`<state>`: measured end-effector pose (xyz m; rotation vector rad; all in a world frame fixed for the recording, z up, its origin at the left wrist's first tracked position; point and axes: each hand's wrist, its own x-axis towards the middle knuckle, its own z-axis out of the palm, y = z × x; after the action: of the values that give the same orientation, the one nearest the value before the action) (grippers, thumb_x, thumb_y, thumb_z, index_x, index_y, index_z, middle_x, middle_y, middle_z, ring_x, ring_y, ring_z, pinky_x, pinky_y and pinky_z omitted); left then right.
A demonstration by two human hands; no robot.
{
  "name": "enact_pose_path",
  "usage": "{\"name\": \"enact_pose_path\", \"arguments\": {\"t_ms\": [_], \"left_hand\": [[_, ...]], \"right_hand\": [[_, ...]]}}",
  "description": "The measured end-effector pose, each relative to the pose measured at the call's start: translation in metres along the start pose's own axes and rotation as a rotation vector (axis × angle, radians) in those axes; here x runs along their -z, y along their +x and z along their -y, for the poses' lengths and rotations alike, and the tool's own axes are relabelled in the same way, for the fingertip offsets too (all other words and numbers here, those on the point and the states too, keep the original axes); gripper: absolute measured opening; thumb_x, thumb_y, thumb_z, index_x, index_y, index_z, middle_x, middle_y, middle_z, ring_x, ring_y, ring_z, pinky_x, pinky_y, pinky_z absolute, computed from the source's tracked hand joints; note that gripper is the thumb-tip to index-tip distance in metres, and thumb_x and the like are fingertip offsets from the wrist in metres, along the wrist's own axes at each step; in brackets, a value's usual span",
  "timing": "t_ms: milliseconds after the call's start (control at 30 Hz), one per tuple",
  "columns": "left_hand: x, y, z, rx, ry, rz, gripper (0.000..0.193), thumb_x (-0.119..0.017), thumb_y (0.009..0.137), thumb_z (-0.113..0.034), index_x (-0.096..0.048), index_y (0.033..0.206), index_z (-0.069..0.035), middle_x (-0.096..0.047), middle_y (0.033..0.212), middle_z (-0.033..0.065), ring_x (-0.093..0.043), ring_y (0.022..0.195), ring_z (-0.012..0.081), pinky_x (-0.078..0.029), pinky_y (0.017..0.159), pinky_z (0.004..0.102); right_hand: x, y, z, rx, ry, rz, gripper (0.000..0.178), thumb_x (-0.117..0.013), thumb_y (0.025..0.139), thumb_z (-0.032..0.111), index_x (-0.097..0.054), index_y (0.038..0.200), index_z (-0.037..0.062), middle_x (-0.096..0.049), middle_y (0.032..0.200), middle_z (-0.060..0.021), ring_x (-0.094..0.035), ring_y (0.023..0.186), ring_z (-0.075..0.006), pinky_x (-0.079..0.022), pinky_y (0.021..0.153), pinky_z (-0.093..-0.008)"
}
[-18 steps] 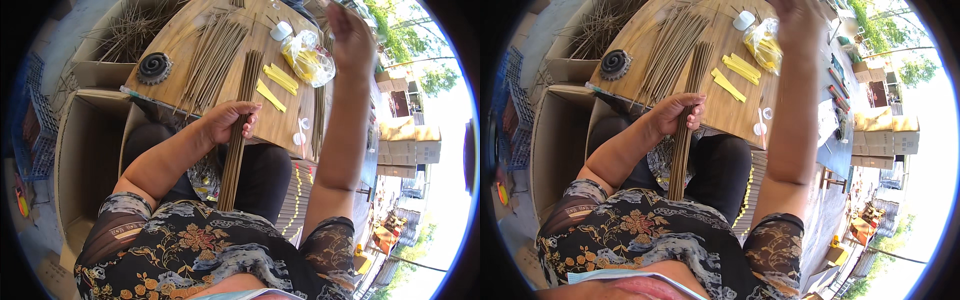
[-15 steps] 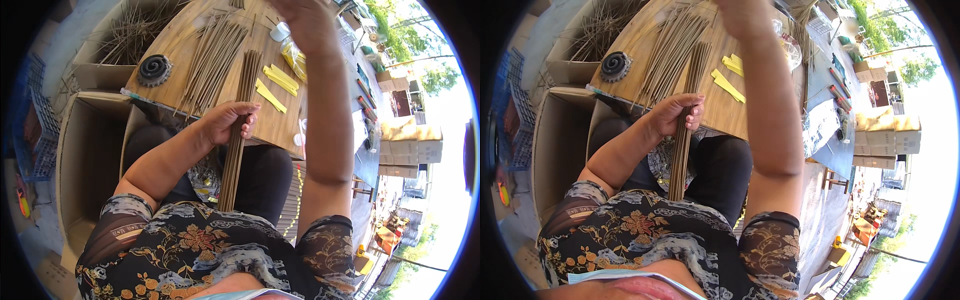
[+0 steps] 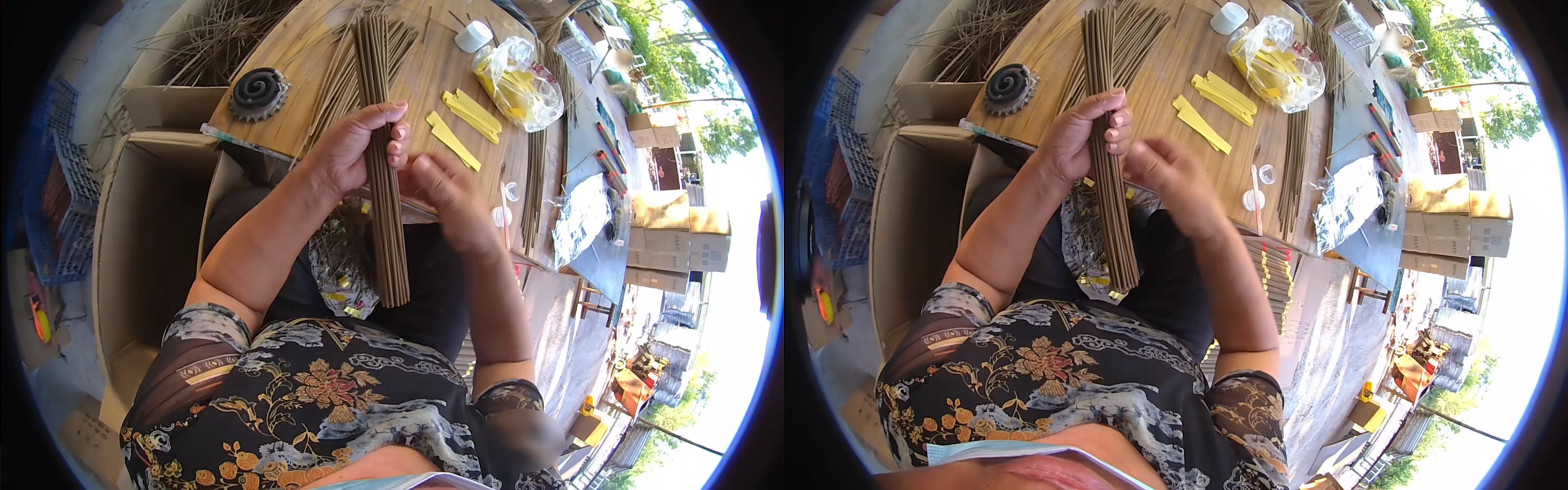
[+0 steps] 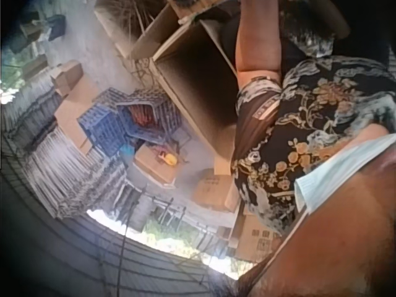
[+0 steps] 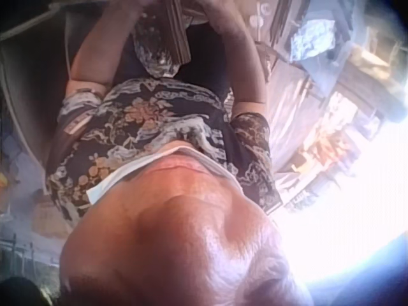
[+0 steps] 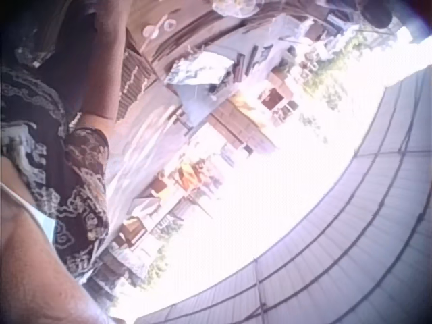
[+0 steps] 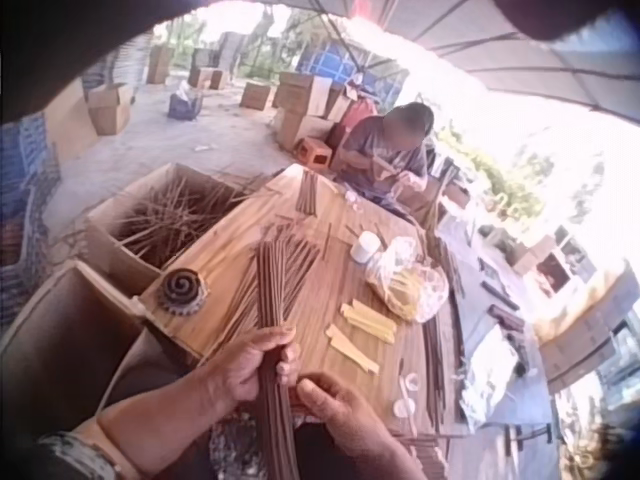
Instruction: The person gathers thin wooden sticks from a cardboard box, aligns them into a bundle, wraps a yellow paper strip around the bundle, and secures it with a small adhesive tab. The person repeats this process to create multiple bundles.
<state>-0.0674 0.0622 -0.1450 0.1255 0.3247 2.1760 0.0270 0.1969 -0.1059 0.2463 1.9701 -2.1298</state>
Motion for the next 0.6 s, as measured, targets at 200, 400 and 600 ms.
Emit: {"name": "enact_pose_path", "arguments": {"t_ms": [200,400,600], "left_hand": [[0.006,0.001,0.01,0.013,0.176,-0.138,0.015,-0.058,0.083,-0.02,-0.054,0.079,-0.006,-0.056,0.068,0.0031,-0.054,0.058,0.0126,-0.047,0.054,0.0257],[0.011,0.005,0.01,-0.223,0.309,-0.252,0.011,-0.06,0.081,-0.016,-0.054,0.08,-0.006,-0.055,0.066,0.0024,-0.053,0.056,0.0116,-0.046,0.052,0.0244],[0.016,0.006,0.006,-0.127,0.097,-0.139,0.013,-0.061,0.08,-0.016,-0.052,0.075,-0.008,-0.052,0.061,0.0007,-0.047,0.048,0.0101,-0.039,0.045,0.0224]], "right_hand": [[-0.029,-0.017,-0.043,-0.292,0.437,0.234,0.02,-0.059,0.083,0.02,-0.049,0.087,0.0027,-0.054,0.062,-0.0045,-0.053,0.047,-0.0134,-0.045,0.043,-0.025],[-0.035,-0.025,-0.05,-0.22,-0.24,-0.088,0.015,-0.054,0.084,0.015,-0.044,0.079,0.0052,-0.045,0.054,-0.0004,-0.045,0.04,-0.009,-0.038,0.037,-0.0231],[-0.031,-0.029,-0.056,-0.311,0.369,0.244,0.018,-0.054,0.085,0.019,-0.045,0.08,0.004,-0.049,0.056,-0.0057,-0.048,0.043,-0.0156,-0.042,0.041,-0.0283]]}}
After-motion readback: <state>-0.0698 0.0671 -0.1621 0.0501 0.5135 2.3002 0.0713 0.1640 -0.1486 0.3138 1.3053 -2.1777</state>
